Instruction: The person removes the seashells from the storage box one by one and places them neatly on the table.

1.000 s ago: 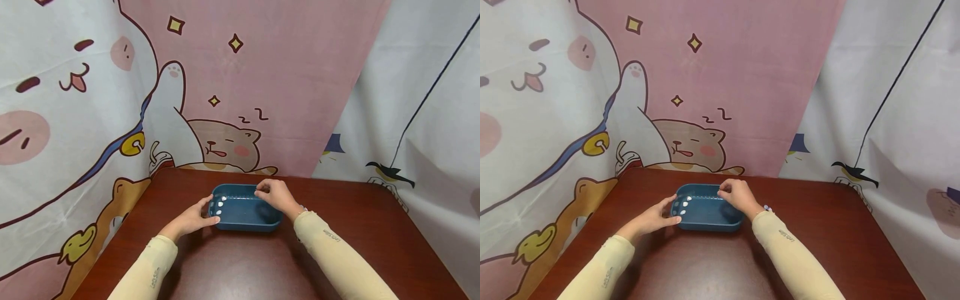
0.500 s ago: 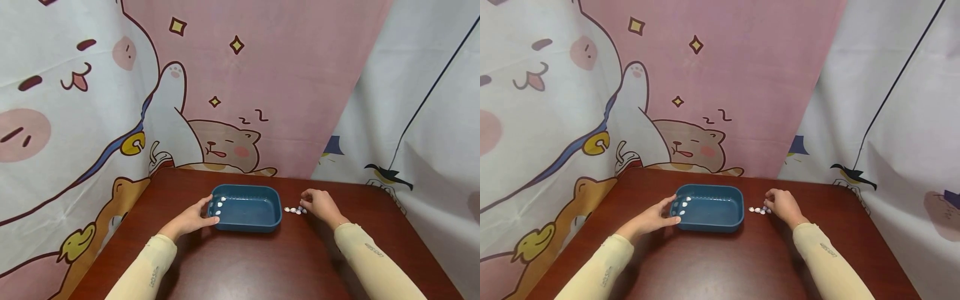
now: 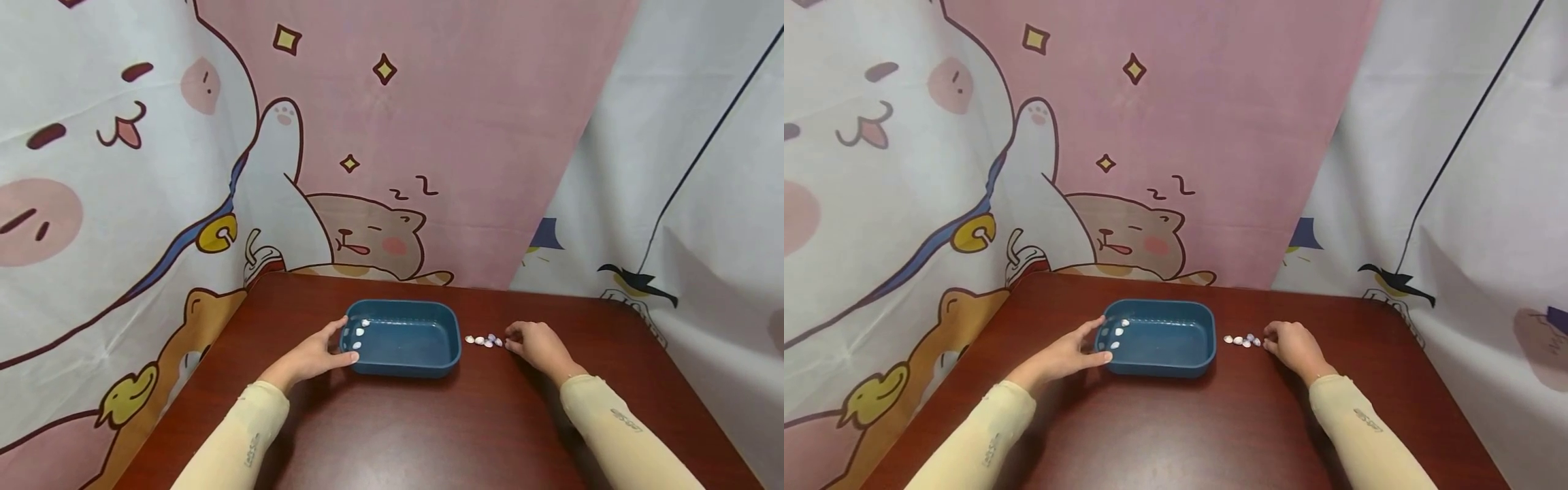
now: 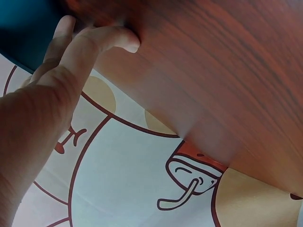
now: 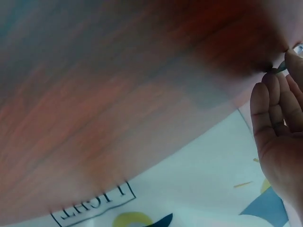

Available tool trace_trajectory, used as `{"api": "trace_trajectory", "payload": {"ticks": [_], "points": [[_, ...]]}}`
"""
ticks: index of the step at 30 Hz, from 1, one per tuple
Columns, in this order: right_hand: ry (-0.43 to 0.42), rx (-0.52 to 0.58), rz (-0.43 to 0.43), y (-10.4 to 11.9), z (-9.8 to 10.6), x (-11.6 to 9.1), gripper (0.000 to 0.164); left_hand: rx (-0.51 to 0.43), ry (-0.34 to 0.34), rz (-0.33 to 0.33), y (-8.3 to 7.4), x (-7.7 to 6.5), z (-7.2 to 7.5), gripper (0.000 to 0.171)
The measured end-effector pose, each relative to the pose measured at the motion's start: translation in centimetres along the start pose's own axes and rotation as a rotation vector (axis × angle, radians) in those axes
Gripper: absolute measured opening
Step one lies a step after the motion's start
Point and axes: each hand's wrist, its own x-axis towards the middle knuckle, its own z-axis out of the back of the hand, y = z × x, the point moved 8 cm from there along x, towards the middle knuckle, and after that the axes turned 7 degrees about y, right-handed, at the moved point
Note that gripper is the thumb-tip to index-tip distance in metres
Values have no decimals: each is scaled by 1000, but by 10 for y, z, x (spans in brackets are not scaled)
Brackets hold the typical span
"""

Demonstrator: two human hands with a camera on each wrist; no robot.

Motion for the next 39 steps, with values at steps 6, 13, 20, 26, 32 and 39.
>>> {"api": "trace_trajectory", "payload": {"ticks": [6, 13, 20, 26, 32, 39], "points": [[5, -60, 16, 4, 0, -7, 21, -7, 6, 5, -1, 0, -1, 100], [28, -18, -14, 13, -3, 3, 30, -17, 7, 11, -1, 1, -1, 100], [48, -31, -45, 22, -9, 15, 23, -9, 9, 19, 0, 2, -1, 100], [43, -20, -78, 18, -12, 18, 19, -10, 8, 20, 1, 2, 0, 101], [50, -25, -94, 17, -10, 18, 13, -10, 12, 17, 0, 2, 0, 102], [34, -58, -55, 12, -9, 11, 9, -15, 16, 16, 0, 2, 0, 101]]}}
